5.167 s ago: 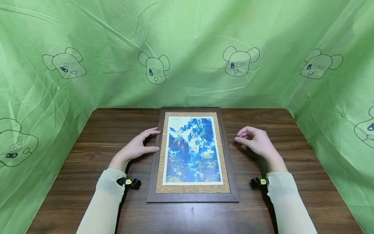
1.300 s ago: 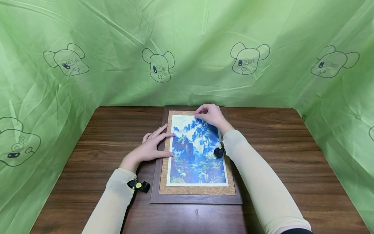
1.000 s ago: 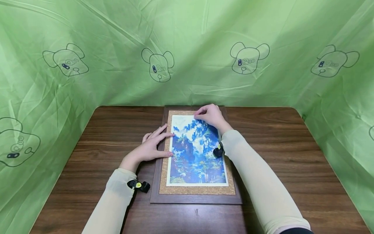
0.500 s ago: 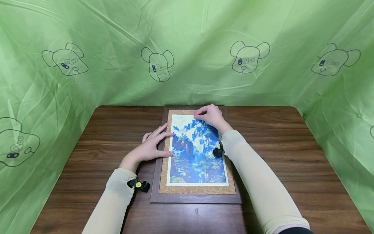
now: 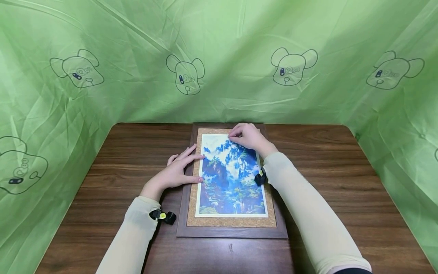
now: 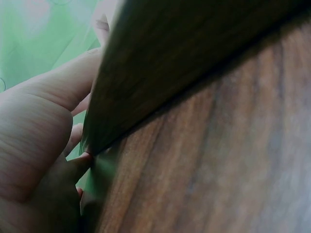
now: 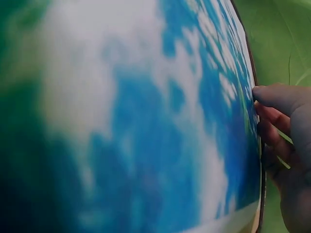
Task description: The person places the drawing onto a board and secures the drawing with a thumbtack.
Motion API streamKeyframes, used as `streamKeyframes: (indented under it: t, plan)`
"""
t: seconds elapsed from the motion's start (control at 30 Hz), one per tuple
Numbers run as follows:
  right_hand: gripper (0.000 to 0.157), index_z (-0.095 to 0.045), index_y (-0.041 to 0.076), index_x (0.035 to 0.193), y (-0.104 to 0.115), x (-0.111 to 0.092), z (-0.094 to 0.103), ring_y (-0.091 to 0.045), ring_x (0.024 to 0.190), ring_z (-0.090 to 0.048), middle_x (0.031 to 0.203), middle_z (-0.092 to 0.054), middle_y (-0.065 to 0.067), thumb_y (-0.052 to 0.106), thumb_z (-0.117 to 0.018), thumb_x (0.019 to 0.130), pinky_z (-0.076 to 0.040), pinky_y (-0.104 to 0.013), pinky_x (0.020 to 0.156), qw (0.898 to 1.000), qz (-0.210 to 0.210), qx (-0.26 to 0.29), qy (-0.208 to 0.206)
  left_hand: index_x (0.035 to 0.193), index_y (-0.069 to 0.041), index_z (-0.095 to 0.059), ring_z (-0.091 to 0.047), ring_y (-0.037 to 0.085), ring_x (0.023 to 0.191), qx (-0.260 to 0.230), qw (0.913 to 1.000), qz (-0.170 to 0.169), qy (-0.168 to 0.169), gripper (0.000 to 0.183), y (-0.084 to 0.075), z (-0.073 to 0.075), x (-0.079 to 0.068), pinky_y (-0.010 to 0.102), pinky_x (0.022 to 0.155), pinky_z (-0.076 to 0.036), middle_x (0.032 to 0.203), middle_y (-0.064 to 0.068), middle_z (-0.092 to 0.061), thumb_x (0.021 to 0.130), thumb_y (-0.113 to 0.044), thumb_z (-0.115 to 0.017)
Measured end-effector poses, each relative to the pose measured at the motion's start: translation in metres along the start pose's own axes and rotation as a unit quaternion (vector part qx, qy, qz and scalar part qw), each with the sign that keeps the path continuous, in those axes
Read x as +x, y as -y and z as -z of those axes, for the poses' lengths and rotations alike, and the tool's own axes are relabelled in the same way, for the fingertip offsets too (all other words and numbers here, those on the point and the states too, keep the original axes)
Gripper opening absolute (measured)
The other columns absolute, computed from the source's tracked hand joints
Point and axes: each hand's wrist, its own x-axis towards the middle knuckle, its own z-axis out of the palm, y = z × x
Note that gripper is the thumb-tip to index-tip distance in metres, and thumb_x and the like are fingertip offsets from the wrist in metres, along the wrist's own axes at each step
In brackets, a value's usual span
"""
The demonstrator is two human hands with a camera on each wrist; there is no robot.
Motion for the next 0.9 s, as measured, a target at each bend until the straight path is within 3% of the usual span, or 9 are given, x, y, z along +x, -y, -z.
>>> streamKeyframes:
  t: [0.1,0.27,0.67,0.9]
  plan:
    - [0.019,-0.08,0.018,0.112,0.003,-0.003,0.003,-0.021,0.112,-0.06,0.118,-0.068,0.001,0.024,-0.069,0.098,-0.046,-0.043,0.098,0.999,0.021,-0.044,0.021,0.15,-0.038,-0.046,-0.013,0.023,0.154,-0.002,1.0,0.003,0.003,0.076,-0.001,0.0,0.0,0.067,0.112,-0.004,0.17,-0.002,-0.006,0.084,-0.061,-0.075]
    - [0.024,-0.076,0.021,0.121,0.006,-0.008,0.005,-0.025,0.122,-0.052,0.128,-0.062,0.002,0.025,-0.065,0.1,-0.043,-0.047,0.1,0.995,0.019,-0.091,0.047,0.15,-0.039,-0.045,-0.011,0.022,0.155,-0.003,1.0,0.006,0.006,0.076,0.0,0.0,0.0,0.066,0.113,-0.003,0.17,-0.003,-0.005,0.084,-0.063,-0.073]
    - [0.036,-0.066,0.017,0.135,0.008,-0.014,0.006,-0.028,0.133,-0.047,0.139,-0.058,-0.005,0.031,-0.061,0.102,-0.035,-0.05,0.113,0.993,0.033,-0.088,0.066,0.149,-0.037,-0.046,-0.01,0.026,0.155,-0.001,1.0,0.001,0.004,0.077,0.0,0.001,-0.001,0.068,0.111,-0.004,0.17,-0.003,-0.006,0.083,-0.063,-0.075]
    - [0.036,-0.065,0.013,0.137,0.013,-0.016,0.01,-0.031,0.134,-0.045,0.143,-0.054,-0.009,0.026,-0.059,0.104,-0.033,-0.051,0.113,0.989,0.039,-0.109,0.093,0.149,-0.038,-0.046,-0.009,0.026,0.155,-0.001,1.0,0.002,0.004,0.077,0.001,0.0,-0.001,0.068,0.112,-0.003,0.17,-0.002,-0.006,0.082,-0.064,-0.075]
